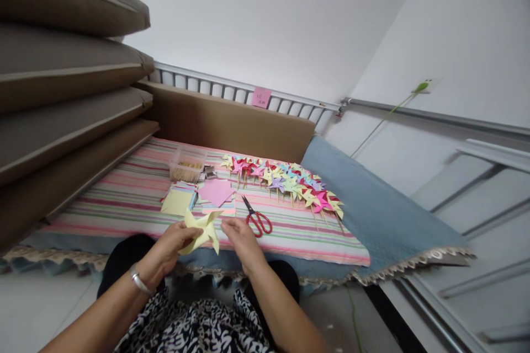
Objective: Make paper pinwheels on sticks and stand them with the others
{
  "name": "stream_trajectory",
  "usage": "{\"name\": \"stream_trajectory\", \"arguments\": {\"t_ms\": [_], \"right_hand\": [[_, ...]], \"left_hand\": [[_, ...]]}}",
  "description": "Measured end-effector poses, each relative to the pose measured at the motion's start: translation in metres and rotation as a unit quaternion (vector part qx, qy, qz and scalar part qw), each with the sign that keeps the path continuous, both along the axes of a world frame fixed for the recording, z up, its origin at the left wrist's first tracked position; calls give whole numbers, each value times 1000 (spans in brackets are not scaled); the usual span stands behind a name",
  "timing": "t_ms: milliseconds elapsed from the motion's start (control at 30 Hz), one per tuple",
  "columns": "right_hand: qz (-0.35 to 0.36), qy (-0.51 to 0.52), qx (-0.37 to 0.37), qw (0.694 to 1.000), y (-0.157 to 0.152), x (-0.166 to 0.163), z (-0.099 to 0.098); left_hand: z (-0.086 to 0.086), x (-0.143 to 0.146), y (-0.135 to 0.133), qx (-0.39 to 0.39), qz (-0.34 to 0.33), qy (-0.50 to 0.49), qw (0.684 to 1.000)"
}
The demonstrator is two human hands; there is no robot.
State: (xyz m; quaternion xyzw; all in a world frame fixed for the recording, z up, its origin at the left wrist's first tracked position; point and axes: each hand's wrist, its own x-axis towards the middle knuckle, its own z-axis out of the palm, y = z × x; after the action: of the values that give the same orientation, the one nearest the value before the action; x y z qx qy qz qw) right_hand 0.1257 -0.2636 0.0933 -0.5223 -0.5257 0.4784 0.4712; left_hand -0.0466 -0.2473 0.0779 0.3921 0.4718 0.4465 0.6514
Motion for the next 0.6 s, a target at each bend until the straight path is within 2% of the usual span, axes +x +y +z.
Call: {"name": "stream_trajectory", "arguments": {"t_ms": [133, 333, 467, 600], "right_hand": [[51, 42, -57, 996, 1, -12, -15], [46, 52, -75, 995, 7, -26, -30], [27, 31, -80, 996, 16, -31, -47], [20, 14, -94, 995, 27, -41, -68]], "left_hand": [[1, 3, -5, -4, 1, 2, 1000], [-9, 6, -7, -25, 27, 14, 999], [-29, 2, -2, -50, 8, -8, 999], [-58, -3, 10, -62, -10, -19, 998]]}}
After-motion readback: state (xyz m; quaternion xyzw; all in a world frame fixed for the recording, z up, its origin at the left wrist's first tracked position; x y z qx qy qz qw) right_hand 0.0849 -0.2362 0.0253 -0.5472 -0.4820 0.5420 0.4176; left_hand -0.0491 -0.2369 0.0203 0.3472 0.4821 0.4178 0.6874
